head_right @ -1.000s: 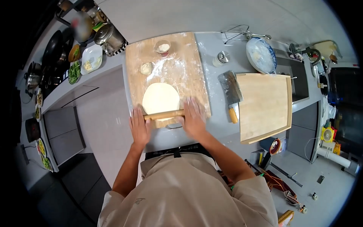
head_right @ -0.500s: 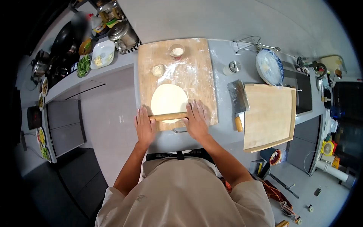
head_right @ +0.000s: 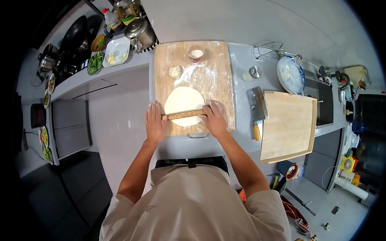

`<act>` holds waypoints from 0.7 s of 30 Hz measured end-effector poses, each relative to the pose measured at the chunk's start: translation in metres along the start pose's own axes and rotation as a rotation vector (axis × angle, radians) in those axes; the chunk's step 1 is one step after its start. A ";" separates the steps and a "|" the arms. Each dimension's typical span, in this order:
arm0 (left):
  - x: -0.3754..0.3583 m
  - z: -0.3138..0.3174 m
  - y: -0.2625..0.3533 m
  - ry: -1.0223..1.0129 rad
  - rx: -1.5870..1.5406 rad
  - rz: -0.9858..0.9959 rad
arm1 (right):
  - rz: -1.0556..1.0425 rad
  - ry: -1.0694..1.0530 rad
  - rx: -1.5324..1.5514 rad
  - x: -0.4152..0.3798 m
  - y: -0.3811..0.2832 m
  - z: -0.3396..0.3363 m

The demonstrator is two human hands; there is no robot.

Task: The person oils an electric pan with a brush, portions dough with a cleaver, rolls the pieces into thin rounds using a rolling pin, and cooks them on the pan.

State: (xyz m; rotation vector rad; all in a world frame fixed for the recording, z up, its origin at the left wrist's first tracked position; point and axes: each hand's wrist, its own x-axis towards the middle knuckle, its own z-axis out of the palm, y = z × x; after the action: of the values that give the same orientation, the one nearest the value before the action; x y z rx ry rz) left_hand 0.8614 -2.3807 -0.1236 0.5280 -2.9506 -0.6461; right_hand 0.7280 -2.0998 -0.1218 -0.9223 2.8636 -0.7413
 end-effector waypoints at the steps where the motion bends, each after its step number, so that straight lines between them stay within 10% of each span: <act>1: -0.007 -0.003 0.002 -0.032 -0.044 0.054 | 0.042 -0.109 0.057 -0.007 0.007 -0.001; 12: 0.176 0.009 -0.010 0.256 0.060 -0.015 | 0.193 0.166 -0.116 0.158 -0.002 0.016; 21: 0.036 -0.023 0.013 0.016 0.004 0.172 | 0.032 -0.034 0.064 -0.004 0.008 0.001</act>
State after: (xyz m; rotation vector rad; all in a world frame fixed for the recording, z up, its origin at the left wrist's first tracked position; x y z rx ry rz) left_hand 0.8267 -2.3910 -0.0975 0.2742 -2.9399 -0.6151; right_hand 0.7270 -2.0924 -0.1265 -0.8712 2.8007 -0.8005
